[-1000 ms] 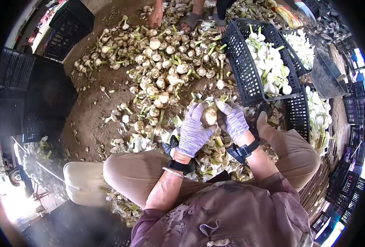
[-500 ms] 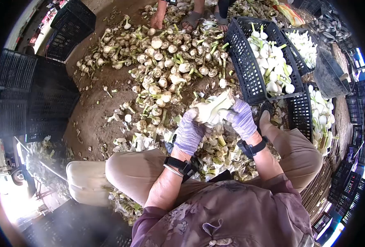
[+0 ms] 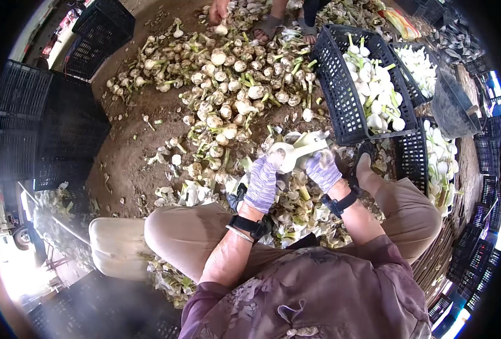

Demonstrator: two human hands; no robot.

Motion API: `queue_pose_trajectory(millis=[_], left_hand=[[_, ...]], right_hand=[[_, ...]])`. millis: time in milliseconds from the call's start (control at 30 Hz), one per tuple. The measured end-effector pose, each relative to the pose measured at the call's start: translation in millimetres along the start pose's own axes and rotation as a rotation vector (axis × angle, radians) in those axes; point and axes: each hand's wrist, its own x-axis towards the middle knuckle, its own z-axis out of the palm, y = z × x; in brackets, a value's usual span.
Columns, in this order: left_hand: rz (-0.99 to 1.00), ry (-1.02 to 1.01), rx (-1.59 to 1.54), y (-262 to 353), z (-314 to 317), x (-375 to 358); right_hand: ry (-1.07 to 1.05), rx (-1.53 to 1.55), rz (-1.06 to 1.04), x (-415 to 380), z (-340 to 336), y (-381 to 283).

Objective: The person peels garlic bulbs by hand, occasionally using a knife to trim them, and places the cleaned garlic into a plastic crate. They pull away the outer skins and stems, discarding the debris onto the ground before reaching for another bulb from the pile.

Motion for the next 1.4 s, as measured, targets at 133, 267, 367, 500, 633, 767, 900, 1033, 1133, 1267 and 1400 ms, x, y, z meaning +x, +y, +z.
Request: queue_pose_trajectory(millis=[133,267,367,500,633,767,900,1033,1133,1267,1400], left_hand=[[-0.088,0.088,-0.111,-11.1,-2.1,8.3],[-0.152,0.078,-0.287,5.6,1.0,5.7],[-0.148,0.158,-0.211,-15.6,-9.3,20.2],[0.02,0.118,-0.003,-26.9,3.1,18.5],[-0.054,0.028,-0.43,-14.9,-3.9,18.8],[0.079,0.222,-0.461,-25.7,-24.1,29.1],[0.191,0.171,-0.455,-6.9,-20.3,20.3],[0.234,0.126,-0.513,4.1,-19.1,8.2],[0.241,0.056,-0.508,34.1,-23.9,-9.2],[0.127,-0.214,0.6,12.4,-34.7,-7.0],[-0.111,-0.015,0.279,-0.6,-26.8,3.8]], right_hand=[[0.119,0.655,0.28,0.3,9.6,25.0],[0.005,0.429,0.537,1.5,-22.8,-7.4],[0.099,0.073,0.44,0.3,-30.7,-2.0],[0.087,0.647,0.411,2.6,-15.0,-37.8],[0.123,1.148,0.516,11.3,-8.6,-32.7],[0.184,1.316,0.629,2.2,1.0,-25.8],[0.281,1.177,0.725,1.1,3.7,2.2],[0.426,1.026,0.773,4.5,3.6,27.4],[0.492,1.127,0.83,3.3,-9.5,64.0],[0.581,0.984,0.632,9.4,-17.6,21.1],[0.35,0.641,0.338,7.2,-17.5,-16.6]])
